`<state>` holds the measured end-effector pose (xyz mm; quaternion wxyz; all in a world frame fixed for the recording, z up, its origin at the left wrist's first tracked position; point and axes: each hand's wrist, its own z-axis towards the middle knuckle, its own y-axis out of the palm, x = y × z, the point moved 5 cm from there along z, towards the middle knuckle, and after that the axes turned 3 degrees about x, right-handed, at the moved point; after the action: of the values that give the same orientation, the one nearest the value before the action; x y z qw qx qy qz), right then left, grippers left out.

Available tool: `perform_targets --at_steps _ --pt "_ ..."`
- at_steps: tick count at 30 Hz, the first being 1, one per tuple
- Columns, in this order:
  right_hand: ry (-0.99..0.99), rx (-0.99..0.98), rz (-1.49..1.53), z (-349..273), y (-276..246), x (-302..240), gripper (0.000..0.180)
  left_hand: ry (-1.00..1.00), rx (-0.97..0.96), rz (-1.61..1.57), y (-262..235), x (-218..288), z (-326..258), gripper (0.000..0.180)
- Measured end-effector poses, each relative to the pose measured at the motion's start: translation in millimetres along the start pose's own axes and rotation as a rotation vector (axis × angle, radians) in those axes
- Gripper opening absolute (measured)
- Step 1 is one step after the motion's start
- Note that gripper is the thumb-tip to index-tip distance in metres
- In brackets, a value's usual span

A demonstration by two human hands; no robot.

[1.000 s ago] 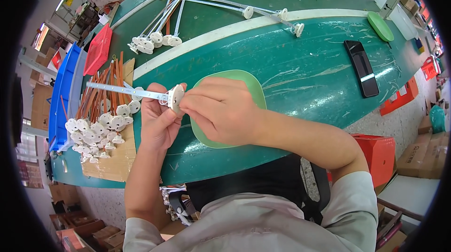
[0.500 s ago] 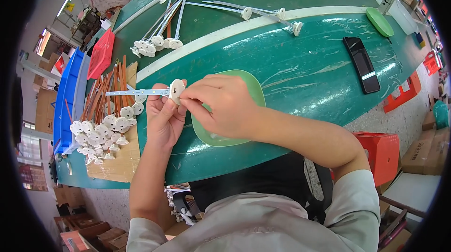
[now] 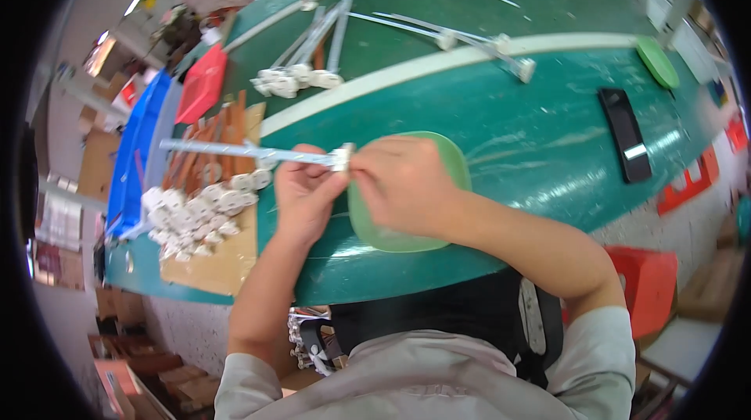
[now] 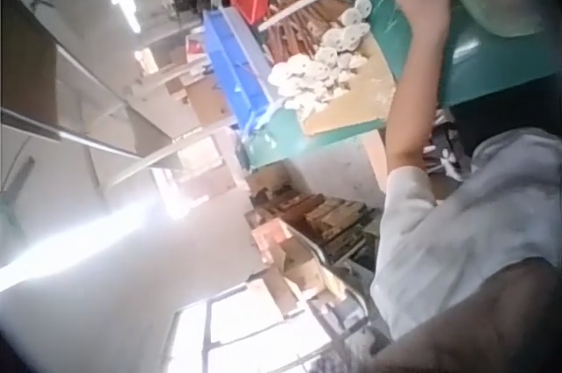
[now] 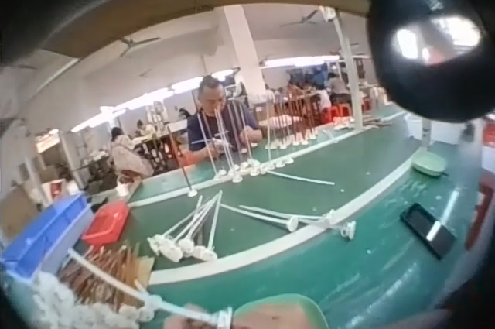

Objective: Assembling small plastic components onto thin rods at a workstation.

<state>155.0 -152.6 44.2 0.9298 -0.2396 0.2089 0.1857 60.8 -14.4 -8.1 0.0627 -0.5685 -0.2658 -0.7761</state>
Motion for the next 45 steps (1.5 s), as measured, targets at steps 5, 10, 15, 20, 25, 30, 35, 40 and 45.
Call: perform_targets --at_steps 5,10,15,20,25,30,35,40,45 --pt "0.131 -0.063 0.06 0 -2 8 0.01 -0.051 0.089 0.352 5 23 9 0.04" --pt "-0.099 -0.17 -0.069 1 -3 7 0.013 0.045 0.204 0.849 -27 104 1 0.041" --pt "-0.171 -0.232 -0.107 -3 -3 6 0.012 0.168 0.47 1.369 -69 211 -21 0.036" --pt "-0.236 -0.294 -0.138 -7 3 3 0.014 -0.054 0.549 2.131 -163 303 -49 0.037" --pt "-0.261 -0.329 -0.138 -14 7 1 0.014 -0.271 0.564 2.054 -244 306 -80 0.037" --pt "-0.257 -0.385 -0.116 -18 13 3 0.013 -0.405 0.56 2.067 -284 282 -89 0.035" --pt "-0.234 -0.479 -0.116 -20 14 6 0.012 -0.402 0.465 2.055 -298 286 -77 0.046" --pt "-0.26 -0.525 -0.149 -21 21 3 0.016 -0.228 0.307 2.227 -268 321 -58 0.042" --pt "-0.272 -0.571 -0.207 -23 21 3 0.021 0.223 0.259 2.044 -144 297 25 0.025"
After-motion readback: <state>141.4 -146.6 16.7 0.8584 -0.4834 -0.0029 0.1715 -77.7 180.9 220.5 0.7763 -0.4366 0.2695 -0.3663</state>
